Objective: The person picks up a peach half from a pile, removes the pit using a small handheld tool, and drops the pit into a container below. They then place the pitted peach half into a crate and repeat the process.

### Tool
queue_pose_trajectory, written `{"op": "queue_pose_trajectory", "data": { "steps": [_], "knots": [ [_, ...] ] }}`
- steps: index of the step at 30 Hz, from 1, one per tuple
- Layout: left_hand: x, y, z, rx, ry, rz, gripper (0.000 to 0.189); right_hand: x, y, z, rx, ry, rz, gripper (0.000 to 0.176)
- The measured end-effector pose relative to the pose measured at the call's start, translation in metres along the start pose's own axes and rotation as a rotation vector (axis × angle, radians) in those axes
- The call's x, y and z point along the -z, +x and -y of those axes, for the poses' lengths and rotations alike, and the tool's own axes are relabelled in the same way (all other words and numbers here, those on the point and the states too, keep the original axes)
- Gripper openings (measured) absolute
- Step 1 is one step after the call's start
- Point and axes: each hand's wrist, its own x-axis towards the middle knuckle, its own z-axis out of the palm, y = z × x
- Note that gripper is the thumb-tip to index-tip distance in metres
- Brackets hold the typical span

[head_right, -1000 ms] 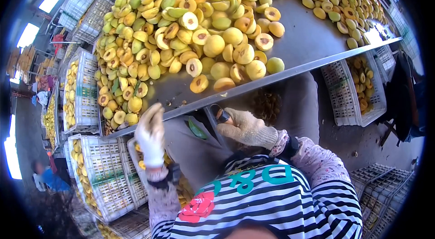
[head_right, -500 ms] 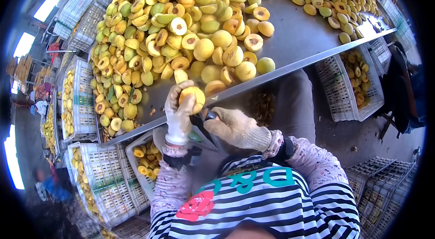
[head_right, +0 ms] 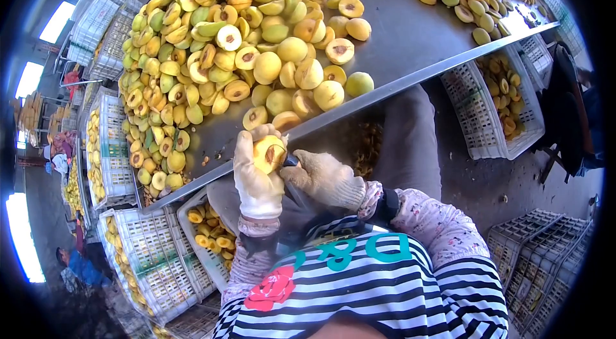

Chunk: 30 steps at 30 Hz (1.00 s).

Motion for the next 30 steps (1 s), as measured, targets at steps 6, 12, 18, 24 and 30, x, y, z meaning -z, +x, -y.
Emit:
{"op": "queue_pose_trajectory", "data": {
  "steps": [6, 12, 18, 24, 30],
  "knots": [
    [-0.020, -0.009, -0.012, -0.026, 0.028, 0.058, 0.030, 0.003, -0.008, 0.009, 0.016, 0.190, 0.039, 0.050],
    [-0.025, -0.009, -0.001, 0.006, -0.038, -0.001, 0.030, 0.021, -0.015, 0.022, -0.099, 0.113, 0.094, 0.044],
    [-0.041, -0.019, -0.006, 0.031, 0.049, -0.067, 0.027, 0.008, -0.015, 0.003, 0.098, 0.163, -0.026, 0.046],
    [-0.042, -0.025, -0.005, -0.009, 0.102, -0.102, 0.029, 0.009, -0.020, 0.003, 0.065, 0.139, -0.006, 0.044],
    [-0.039, -0.021, -0.008, -0.028, 0.061, -0.089, 0.030, 0.011, -0.021, 0.010, -0.012, 0.224, -0.030, 0.042]
  ]
}}
